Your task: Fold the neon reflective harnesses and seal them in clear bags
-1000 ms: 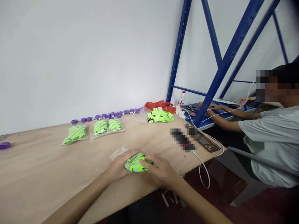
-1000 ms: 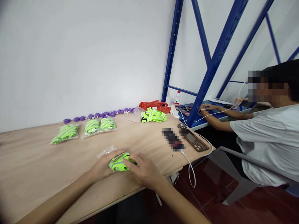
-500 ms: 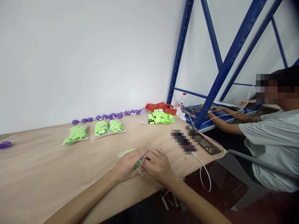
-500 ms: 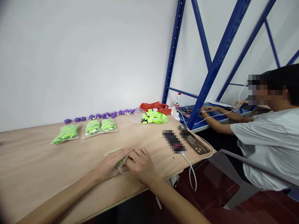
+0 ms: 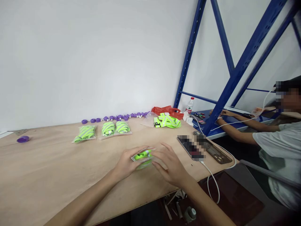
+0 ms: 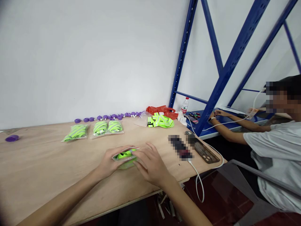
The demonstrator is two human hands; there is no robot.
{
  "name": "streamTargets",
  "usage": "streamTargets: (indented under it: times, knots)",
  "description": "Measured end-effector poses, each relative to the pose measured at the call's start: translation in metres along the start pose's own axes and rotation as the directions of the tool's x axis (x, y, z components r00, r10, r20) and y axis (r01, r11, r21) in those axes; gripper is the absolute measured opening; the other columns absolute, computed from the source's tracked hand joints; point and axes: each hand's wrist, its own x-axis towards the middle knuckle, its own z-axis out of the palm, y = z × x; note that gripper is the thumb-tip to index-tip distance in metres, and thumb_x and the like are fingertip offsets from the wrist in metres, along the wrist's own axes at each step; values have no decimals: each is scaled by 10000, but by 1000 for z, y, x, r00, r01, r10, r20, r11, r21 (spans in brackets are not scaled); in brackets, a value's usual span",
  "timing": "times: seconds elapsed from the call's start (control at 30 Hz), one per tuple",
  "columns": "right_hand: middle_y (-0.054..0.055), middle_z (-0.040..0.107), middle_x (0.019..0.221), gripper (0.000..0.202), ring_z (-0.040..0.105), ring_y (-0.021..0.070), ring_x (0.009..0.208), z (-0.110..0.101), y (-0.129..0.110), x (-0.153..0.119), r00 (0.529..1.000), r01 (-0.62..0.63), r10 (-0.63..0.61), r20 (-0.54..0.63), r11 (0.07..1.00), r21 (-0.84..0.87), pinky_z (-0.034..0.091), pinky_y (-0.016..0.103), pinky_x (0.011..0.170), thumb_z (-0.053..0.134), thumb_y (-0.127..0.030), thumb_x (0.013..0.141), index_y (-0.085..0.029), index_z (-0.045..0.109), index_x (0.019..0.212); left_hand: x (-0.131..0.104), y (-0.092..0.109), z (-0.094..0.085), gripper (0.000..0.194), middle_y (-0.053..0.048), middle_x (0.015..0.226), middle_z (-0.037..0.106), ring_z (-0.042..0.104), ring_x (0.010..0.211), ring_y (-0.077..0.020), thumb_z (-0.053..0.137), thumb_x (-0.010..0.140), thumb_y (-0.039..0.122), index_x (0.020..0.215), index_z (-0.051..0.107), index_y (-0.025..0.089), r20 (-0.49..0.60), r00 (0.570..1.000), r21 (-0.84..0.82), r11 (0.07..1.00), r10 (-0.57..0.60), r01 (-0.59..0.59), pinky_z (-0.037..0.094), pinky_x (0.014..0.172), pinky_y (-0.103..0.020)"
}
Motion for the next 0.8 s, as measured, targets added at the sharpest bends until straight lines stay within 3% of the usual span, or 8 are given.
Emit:
streamTargets:
  times: [0.07, 0.2, 0.3, 0.4, 0.5, 0.63, 0.8]
  knots:
    - [58, 724, 1052, 276, 660, 211, 984, -6, 3, 2, 997, -10, 9, -78, 1000, -16, 436, 487, 1058, 532, -182, 971, -245, 552, 1239, 2, 10, -2, 343, -79, 1169, 750, 710, 1064, -267, 714, 867, 364, 1156, 747, 183, -26, 993, -93, 990, -113, 110, 559, 971, -384]
    - [65, 716, 986, 166, 656, 227, 950, -11, 2, 10, 990, -74, 83, -112, 994, 84, 538, 390, 866, 569, -202, 956, -240, 624, 1107, 2, 22, -1, 357, -85, 1052, 782, 719, 993, -291, 752, 812, 420, 1052, 789, 159, -8, 965, -246, 936, -261, 251, 587, 884, -385]
    - [72, 716, 995, 154, 667, 231, 924, -11, 1, 13, 956, -250, 270, -111, 954, 167, 553, 369, 818, 638, -258, 913, -225, 652, 1062, -3, 22, 3, 446, -92, 1020, 783, 723, 912, -268, 735, 819, 495, 1092, 774, 144, 13, 948, -332, 893, -318, 304, 587, 805, -347]
    - [45, 741, 913, 160, 691, 205, 805, -9, 3, 12, 871, -479, 491, 37, 827, 296, 564, 312, 715, 668, -327, 885, -214, 684, 996, -8, 19, 5, 506, -89, 912, 783, 706, 766, -227, 638, 883, 571, 1072, 775, 122, -4, 947, -335, 893, -322, 302, 557, 683, -297]
    - [19, 740, 801, 161, 687, 187, 730, -8, 4, 10, 830, -548, 538, 149, 734, 402, 550, 278, 659, 648, -359, 884, -210, 711, 894, -9, 16, 6, 490, -64, 788, 766, 673, 675, -199, 599, 911, 571, 951, 793, 123, -74, 941, -289, 910, -329, 296, 505, 594, -260]
    - [22, 736, 779, 188, 684, 187, 727, -7, 5, 9, 816, -547, 565, 120, 691, 472, 546, 278, 657, 645, -380, 876, -204, 710, 864, -6, 16, 7, 429, -65, 821, 773, 692, 727, -217, 673, 863, 547, 912, 777, 134, -134, 926, -310, 903, -352, 299, 520, 628, -275]
    - [25, 716, 758, 276, 666, 179, 677, -2, 7, 9, 778, -577, 620, 100, 642, 506, 532, 270, 610, 683, -470, 845, -196, 683, 810, -7, 17, 6, 389, -95, 1002, 765, 709, 861, -228, 739, 816, 524, 924, 687, 154, -212, 931, -393, 898, -297, 197, 556, 730, -294]
